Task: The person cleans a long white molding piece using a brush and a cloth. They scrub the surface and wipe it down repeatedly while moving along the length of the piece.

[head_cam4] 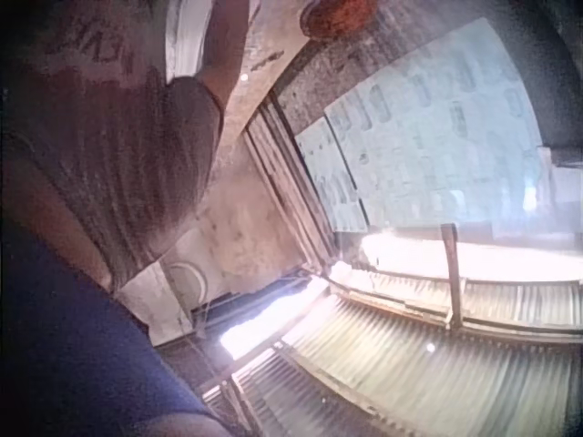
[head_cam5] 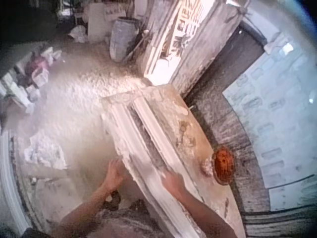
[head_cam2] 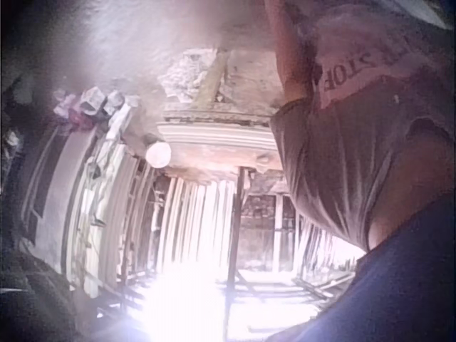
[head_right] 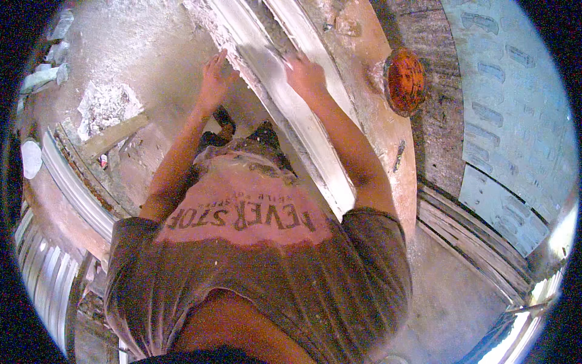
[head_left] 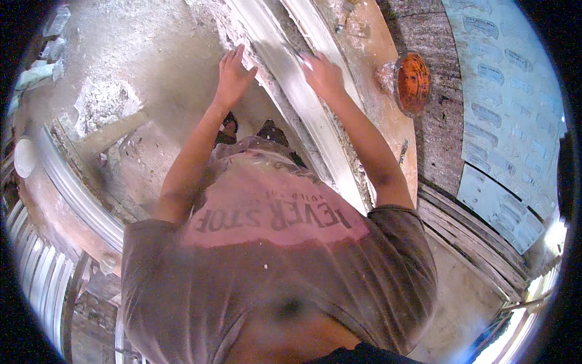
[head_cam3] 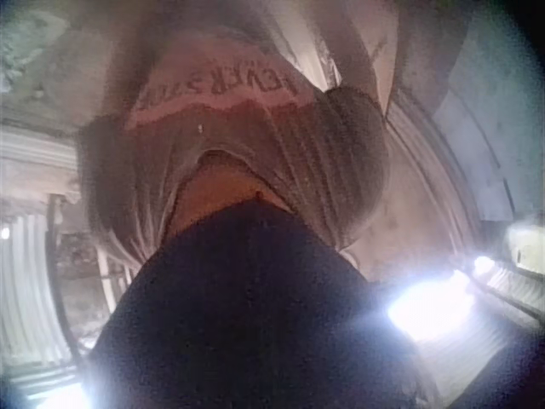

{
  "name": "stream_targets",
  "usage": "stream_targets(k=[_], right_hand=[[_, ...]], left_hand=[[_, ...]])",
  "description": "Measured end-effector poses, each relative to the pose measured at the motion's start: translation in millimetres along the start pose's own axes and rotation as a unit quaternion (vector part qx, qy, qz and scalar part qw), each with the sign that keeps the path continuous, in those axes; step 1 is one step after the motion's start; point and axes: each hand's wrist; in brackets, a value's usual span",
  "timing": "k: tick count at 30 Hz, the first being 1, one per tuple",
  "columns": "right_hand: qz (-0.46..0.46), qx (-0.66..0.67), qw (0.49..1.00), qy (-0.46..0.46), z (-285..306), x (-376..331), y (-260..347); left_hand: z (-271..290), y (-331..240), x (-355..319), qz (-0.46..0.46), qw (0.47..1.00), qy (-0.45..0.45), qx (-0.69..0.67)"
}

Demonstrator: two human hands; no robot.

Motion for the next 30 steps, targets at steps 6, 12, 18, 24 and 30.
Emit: stream_targets(k=[6,12,18,24,30], right_hand=[[-0.041,-0.045,0.994,0.093,19.4,-76.6,-29.2],[0.096,-0.027,0.992,-0.081,-31.6,76.0,6.4],[0.021,0.132,0.989,-0.069,-1.3,152.8,48.4],[0.058,0.134,0.986,-0.085,-23.0,-43.0,-30.3],[-0.061,0.127,0.990,0.027,-33.6,-72.5,-27.6]], left_hand=[[5.3,62.0,10.6,-0.007,0.999,-0.042,0.032],[18.8,25.1,46.2,-0.006,0.999,-0.003,0.039],[16.8,31.4,77.8,-0.069,0.994,0.030,0.073],[21.6,78.8,83.9,-0.024,0.993,0.007,0.116],[32.6,64.9,102.1,0.052,0.991,0.019,0.123]])
Point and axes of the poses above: each hand's wrist, its own x-axis towards the middle knuckle, its own z-axis out of the back of the hand, y = z × x, and after that the axes turned 12 degrees about -y, right-handed
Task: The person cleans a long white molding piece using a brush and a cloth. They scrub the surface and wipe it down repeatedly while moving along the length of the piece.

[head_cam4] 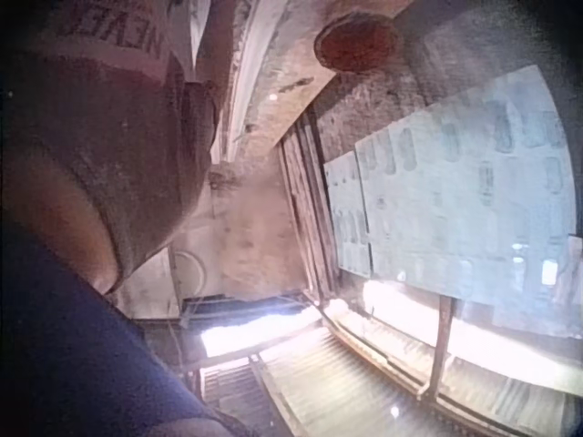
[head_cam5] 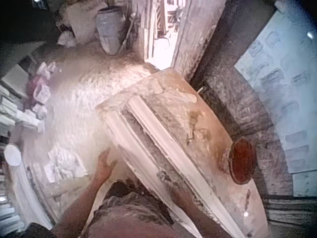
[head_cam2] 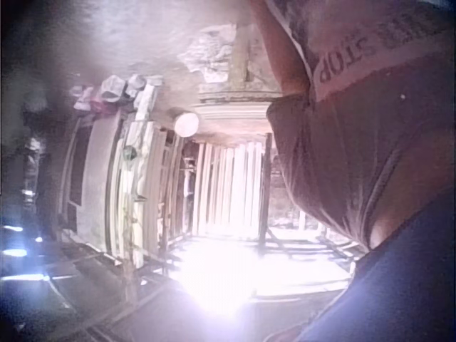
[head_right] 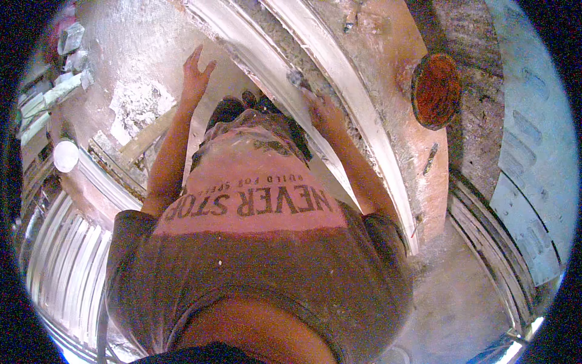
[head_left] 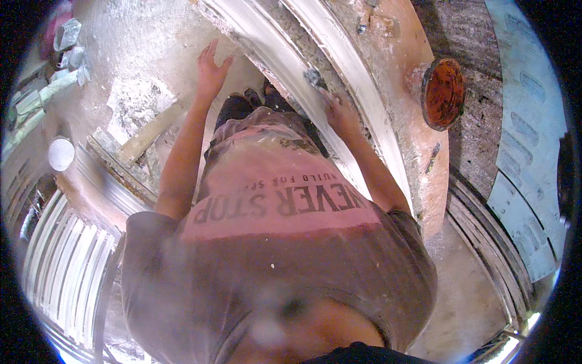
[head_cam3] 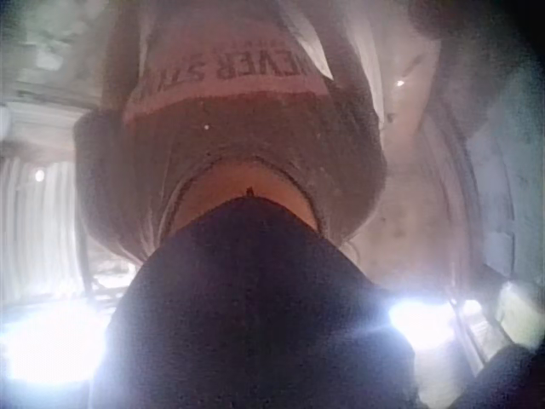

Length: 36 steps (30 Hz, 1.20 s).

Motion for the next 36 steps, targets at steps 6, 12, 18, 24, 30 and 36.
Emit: stream_targets(k=[6,12,18,24,30,36], right_hand=[[0.003,0.058,0.998,0.020,12.4,3.9,-20.0],[0.035,0.001,0.999,-0.021,-23.0,8.6,-7.7],[-0.013,-0.009,0.999,-0.035,1.0,41.0,30.7],[-0.028,-0.025,0.999,-0.015,0.6,-31.4,-0.8],[-0.073,-0.068,0.994,0.036,4.9,55.6,63.9],[-0.107,-0.064,0.992,0.009,6.7,45.8,68.8]], left_hand=[[-1.5,-41.9,31.1,-0.072,0.997,0.001,-0.037],[-11.9,-53.8,59.1,-0.099,0.994,-0.005,-0.051],[-12.4,-56.6,80.3,-0.117,0.990,0.015,-0.076],[-17.4,-26.9,104.3,-0.100,0.991,0.020,-0.090],[-11.8,-13.6,125.3,-0.126,0.988,0.033,-0.086],[-3.9,3.4,149.2,-0.213,0.977,0.026,0.002]])
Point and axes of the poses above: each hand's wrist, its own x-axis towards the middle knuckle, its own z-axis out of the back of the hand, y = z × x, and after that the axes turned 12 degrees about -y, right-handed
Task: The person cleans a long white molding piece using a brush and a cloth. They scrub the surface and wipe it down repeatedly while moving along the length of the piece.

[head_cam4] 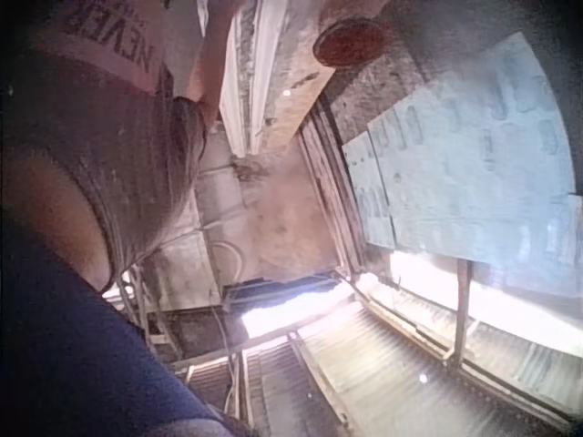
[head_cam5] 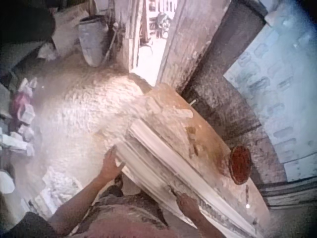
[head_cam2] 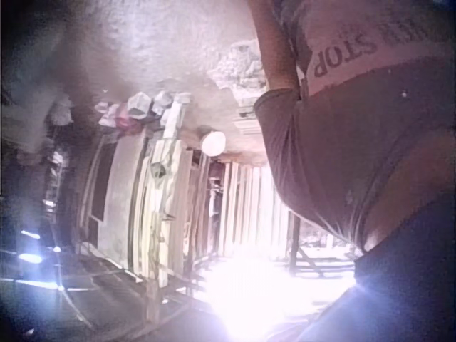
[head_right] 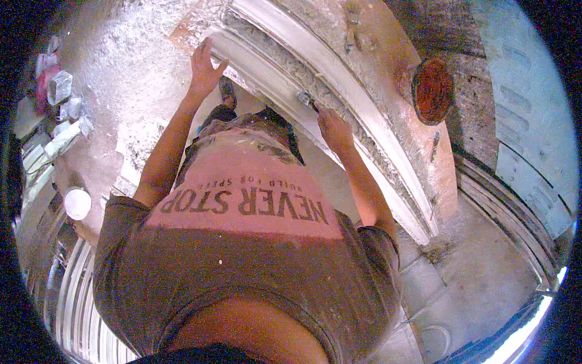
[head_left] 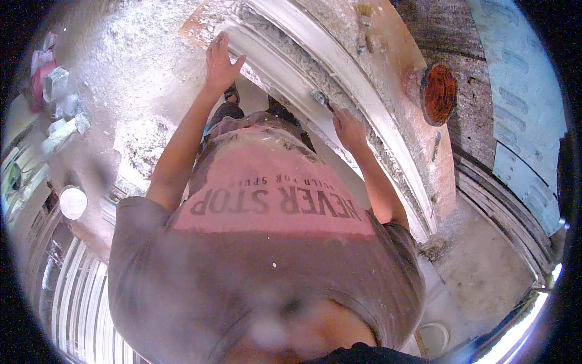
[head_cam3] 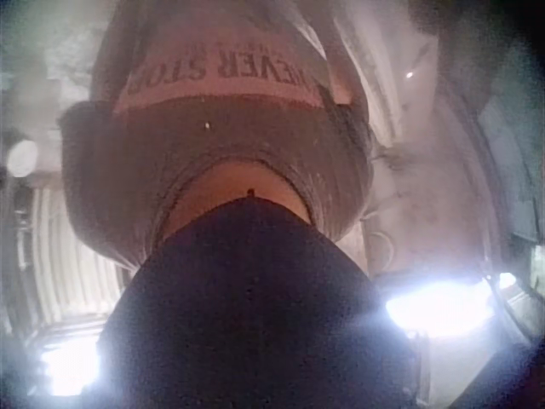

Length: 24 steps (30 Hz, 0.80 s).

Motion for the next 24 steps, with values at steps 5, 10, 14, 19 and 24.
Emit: stream_targets(k=[5,10,14,19,24], right_hand=[[0.061,-0.030,0.996,-0.064,-8.7,50.4,28.3],[0.094,0.038,0.995,-0.012,6.2,181.5,135.4],[0.111,-0.002,0.994,0.000,9.5,237.1,189.1],[0.075,0.055,0.996,0.010,11.4,184.8,140.3],[0.081,-0.086,0.993,-0.029,7.7,90.3,74.5]], left_hand=[[8.4,10.1,-0.7,0.010,0.998,0.061,-0.018],[26.0,21.4,11.3,-0.004,0.992,0.119,-0.044],[42.1,21.6,21.4,0.003,0.988,0.148,-0.034],[49.4,29.2,34.0,-0.022,0.985,0.166,-0.034],[50.6,31.9,35.1,-0.039,0.983,0.170,-0.060]])
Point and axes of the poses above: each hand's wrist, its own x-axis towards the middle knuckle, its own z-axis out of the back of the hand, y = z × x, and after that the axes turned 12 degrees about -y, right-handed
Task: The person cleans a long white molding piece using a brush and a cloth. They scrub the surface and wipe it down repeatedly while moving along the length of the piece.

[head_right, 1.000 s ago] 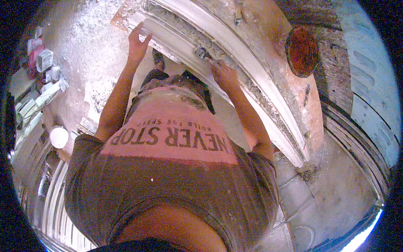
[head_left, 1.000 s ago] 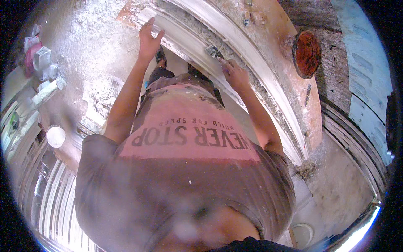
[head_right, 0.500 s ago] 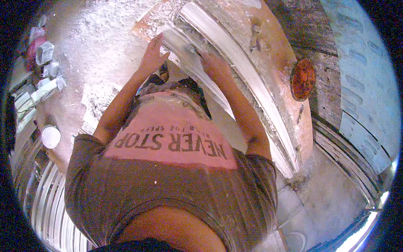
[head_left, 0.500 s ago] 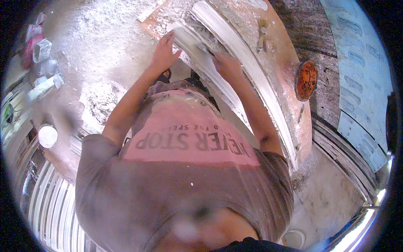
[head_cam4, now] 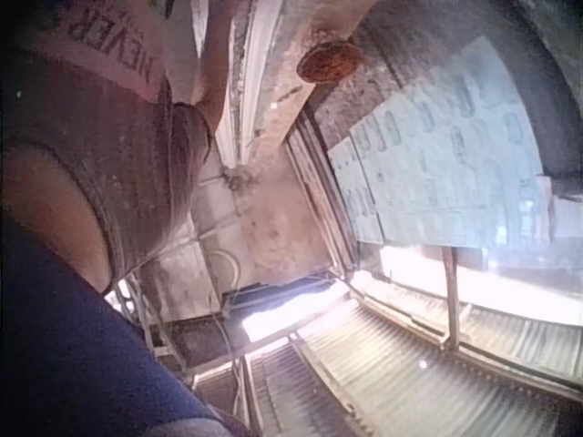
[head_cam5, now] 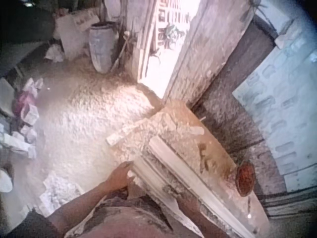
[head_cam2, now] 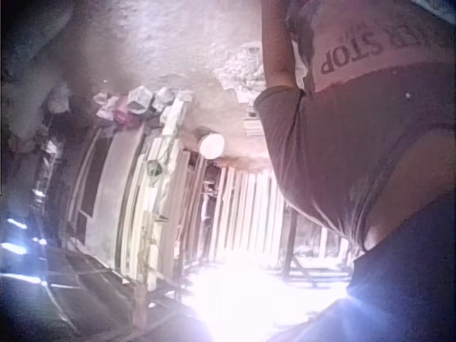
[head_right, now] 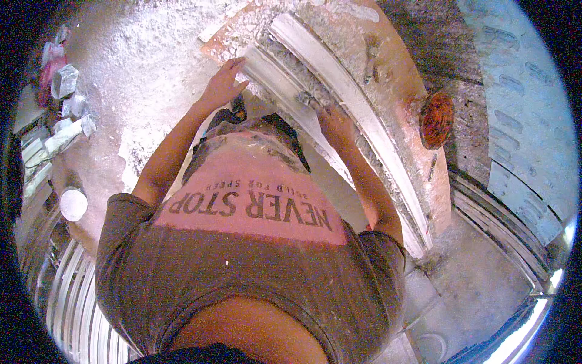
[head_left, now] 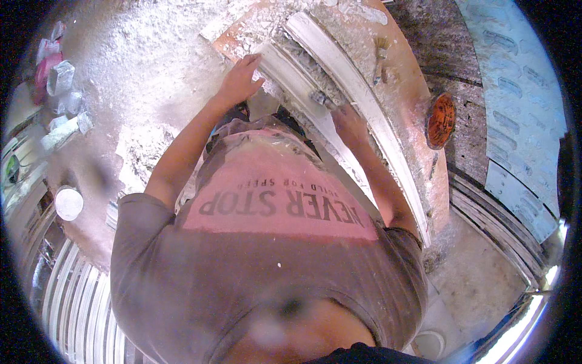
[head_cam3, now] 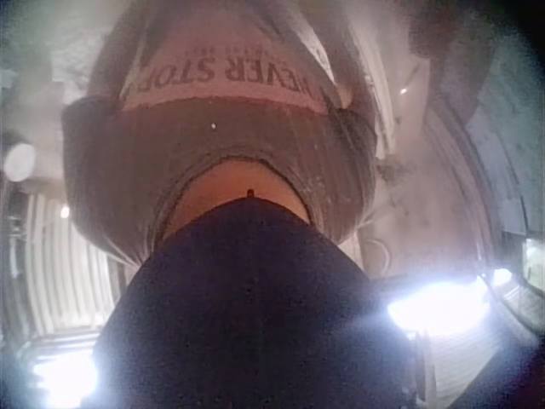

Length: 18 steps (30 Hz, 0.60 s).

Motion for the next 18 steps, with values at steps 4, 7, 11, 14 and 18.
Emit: stream_targets(k=[4,7,11,14,18], right_hand=[[0.029,0.004,0.999,-0.043,-25.2,5.4,1.9],[0.081,0.028,0.981,-0.175,-45.5,67.6,35.0],[0.089,0.018,0.976,-0.199,-36.7,127.6,69.8],[0.063,0.021,0.988,-0.139,-24.0,118.4,62.5],[0.049,0.066,0.986,-0.147,-24.6,52.7,31.1]], left_hand=[[1.2,-7.6,-4.0,0.033,0.999,0.014,-0.019],[-3.7,-7.0,-4.3,0.024,1.000,0.000,-0.003],[-1.1,-14.8,-3.2,0.058,0.998,-0.002,0.023],[-2.6,-15.7,-2.0,0.066,0.997,-0.008,0.051],[-0.5,-17.1,-2.7,0.078,0.996,-0.015,0.049]])
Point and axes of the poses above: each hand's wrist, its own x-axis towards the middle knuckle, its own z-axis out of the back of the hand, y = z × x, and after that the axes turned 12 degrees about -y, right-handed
